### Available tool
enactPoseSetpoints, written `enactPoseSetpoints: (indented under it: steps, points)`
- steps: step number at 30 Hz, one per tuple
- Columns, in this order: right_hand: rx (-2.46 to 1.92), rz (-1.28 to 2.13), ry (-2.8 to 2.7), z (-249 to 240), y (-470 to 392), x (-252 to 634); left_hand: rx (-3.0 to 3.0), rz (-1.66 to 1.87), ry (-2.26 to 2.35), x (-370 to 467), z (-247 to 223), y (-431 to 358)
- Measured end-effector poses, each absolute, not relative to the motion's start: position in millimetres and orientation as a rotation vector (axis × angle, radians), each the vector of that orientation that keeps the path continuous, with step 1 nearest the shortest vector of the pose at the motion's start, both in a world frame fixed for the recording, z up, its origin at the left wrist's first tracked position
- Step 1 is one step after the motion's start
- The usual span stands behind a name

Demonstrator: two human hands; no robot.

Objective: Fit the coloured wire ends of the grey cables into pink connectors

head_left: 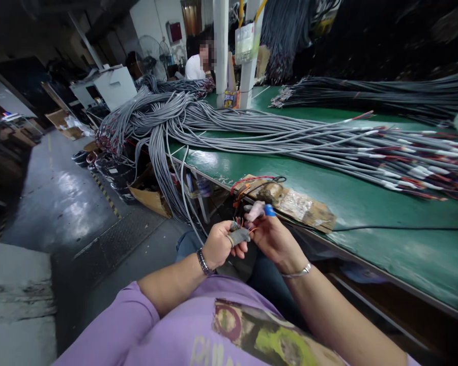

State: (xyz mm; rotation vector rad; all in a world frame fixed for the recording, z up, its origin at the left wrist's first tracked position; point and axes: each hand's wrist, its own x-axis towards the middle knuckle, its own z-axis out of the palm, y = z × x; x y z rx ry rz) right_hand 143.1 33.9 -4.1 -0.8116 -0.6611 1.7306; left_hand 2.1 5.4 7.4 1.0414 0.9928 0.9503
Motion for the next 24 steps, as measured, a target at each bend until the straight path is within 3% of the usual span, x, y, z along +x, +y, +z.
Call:
enactPoseSetpoints:
  steps: [15,24]
  points:
    - [-0.788,1.579,-0.684,-21,39,140,0.951,1.066,1.001,13,12,12]
    - [-0.667,1.738,-0.616,-25,50,142,0.943,1.068,0.987,15,8,14]
